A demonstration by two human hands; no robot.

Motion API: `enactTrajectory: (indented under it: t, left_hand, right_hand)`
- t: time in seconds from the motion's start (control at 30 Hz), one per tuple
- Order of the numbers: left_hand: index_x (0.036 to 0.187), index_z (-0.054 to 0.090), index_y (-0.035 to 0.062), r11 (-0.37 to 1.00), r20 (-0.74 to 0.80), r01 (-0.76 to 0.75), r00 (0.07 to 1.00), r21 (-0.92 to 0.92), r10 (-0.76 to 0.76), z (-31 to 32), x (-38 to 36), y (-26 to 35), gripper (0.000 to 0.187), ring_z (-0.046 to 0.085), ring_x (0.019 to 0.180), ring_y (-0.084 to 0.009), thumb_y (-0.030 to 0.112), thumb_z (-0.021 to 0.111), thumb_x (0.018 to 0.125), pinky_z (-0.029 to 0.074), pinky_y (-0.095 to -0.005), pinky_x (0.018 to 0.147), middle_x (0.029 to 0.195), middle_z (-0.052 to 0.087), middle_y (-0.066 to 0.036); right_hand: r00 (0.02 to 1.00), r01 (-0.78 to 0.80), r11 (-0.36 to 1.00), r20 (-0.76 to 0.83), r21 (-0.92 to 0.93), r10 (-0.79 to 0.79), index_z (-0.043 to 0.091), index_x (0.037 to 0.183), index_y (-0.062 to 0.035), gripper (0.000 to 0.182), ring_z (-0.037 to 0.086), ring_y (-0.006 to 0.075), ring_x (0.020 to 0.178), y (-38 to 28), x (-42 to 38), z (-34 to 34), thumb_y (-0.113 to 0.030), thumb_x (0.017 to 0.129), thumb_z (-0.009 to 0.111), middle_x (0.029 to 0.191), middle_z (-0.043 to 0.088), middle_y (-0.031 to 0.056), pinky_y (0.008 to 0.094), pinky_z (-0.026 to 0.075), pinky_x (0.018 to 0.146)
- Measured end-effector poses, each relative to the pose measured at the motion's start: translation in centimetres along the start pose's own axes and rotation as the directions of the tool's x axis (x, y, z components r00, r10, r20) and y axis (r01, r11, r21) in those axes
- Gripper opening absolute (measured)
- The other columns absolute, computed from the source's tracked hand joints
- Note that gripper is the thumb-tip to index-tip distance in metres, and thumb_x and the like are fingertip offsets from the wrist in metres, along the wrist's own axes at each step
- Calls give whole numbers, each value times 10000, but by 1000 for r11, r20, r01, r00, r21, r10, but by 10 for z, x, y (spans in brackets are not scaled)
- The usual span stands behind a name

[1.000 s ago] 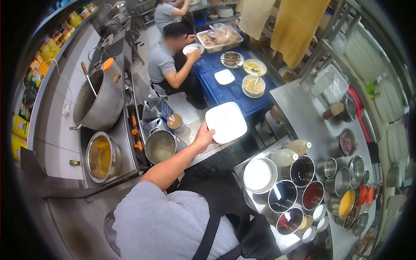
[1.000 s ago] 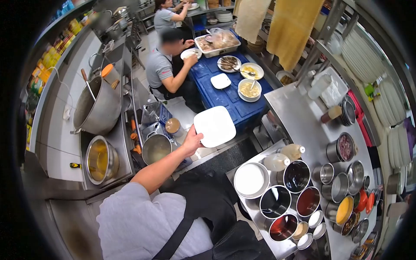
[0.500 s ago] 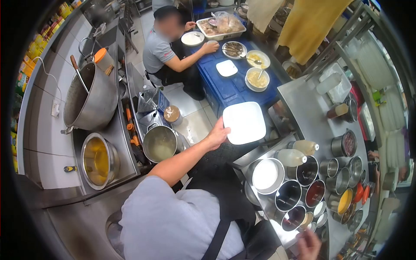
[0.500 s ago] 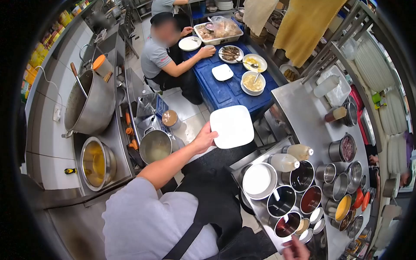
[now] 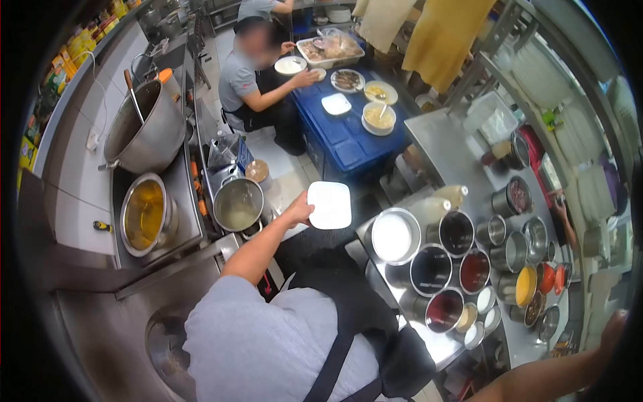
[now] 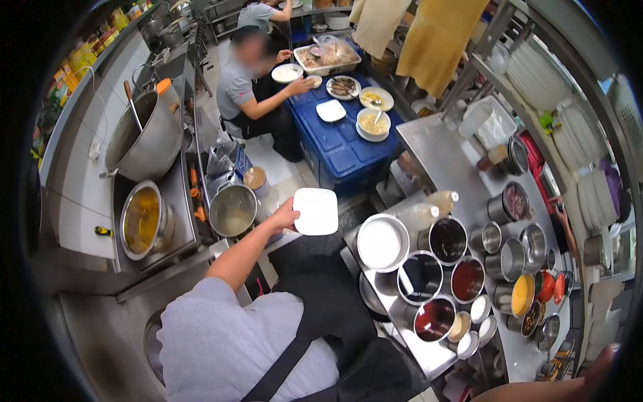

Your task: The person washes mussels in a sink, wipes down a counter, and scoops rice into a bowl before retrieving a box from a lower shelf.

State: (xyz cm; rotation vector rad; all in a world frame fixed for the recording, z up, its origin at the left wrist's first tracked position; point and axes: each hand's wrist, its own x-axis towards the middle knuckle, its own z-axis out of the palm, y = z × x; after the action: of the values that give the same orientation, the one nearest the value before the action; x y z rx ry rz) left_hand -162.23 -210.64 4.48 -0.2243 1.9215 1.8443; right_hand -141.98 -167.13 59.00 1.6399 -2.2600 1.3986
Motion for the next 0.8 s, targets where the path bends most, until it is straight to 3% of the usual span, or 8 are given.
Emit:
enactTrajectory:
  t: [0.1, 0.13, 0.17, 0.2, 0.3, 0.37, 0.57, 0.8]
  left_hand:
    - [1365, 424, 45, 974, -8, 131, 991, 184, -132, 2, -23, -47, 544, 688, 934, -307, -58, 413, 831, 621, -483, 648, 1134, 624, -166]
    - [1328, 478, 48, 993, -3, 111, 994, 47, -111, 16, -51, -42, 519, 689, 937, -297, -45, 423, 821, 616, -469, 613, 1106, 644, -157]
    - [1339, 476, 52, 983, 1, 168, 986, 72, -169, 21, -62, -52, 533, 689, 936, -294, -31, 422, 815, 611, -469, 609, 1128, 642, -152]
    - [1353, 471, 58, 968, -1, 189, 982, 164, -191, 24, -72, -63, 559, 687, 940, -304, -34, 420, 804, 607, -489, 611, 1133, 643, -146]
    - [1373, 461, 74, 932, 25, 335, 939, 136, -342, 29, -93, -103, 598, 657, 1028, -344, -54, 431, 790, 593, -548, 714, 1201, 614, -165]
    - [1391, 450, 90, 904, 54, 407, 907, 131, -417, 32, -103, -122, 605, 646, 1052, -370, -67, 434, 807, 584, -570, 739, 1214, 612, -177]
    - [1372, 473, 56, 822, 42, 554, 825, 136, -563, 5, -72, -211, 523, 655, 1030, -408, -54, 447, 861, 570, -623, 714, 1192, 632, -212]
    - [957, 664, -138, 559, -137, 552, 777, 619, -615, 54, -67, -217, 266, 712, 662, -376, -36, 462, 818, 605, -477, 520, 831, 693, -265]
  right_hand:
    - [992, -56, 996, -117, -74, 47, 568, 1033, -7, 392, 403, 230, 565, -13, -56, -2, -303, 826, 721, 742, 487, 88, 367, 258, 492]
    - [837, -251, 962, -524, -109, 159, 591, 1138, 36, 348, 497, 199, 634, -16, -129, -1, -203, 899, 676, 835, 576, 93, 348, 378, 528]
    - [895, -301, 902, -419, -308, 156, 529, 1274, 46, 767, 414, 124, 502, -7, -211, -14, -540, 804, 684, 633, 498, 41, 281, 287, 458]
    - [975, -138, 825, 69, -548, 210, 614, 1097, 40, 630, 428, 125, 490, 3, -127, 2, -495, 778, 705, 588, 510, 43, 288, 299, 460]
    - [702, -712, 672, -220, -204, 678, 616, 1247, 34, 606, 545, 148, 609, 23, -101, 78, -35, 665, 769, 714, 578, 63, 254, 410, 564]
    - [542, -841, 520, -225, -151, 810, 565, 1343, -56, 643, 569, 149, 643, 54, -110, 120, -40, 734, 770, 782, 619, 79, 287, 459, 590]
    - [579, -812, 576, -249, -92, 776, 442, 1440, -117, 683, 593, 260, 725, 153, -196, 244, -121, 821, 729, 870, 613, 110, 372, 500, 678]
    - [201, -924, 263, -235, 278, 951, 613, 1249, -35, 401, 655, 222, 772, 97, -279, 241, -153, 875, 695, 924, 677, 133, 298, 521, 710]
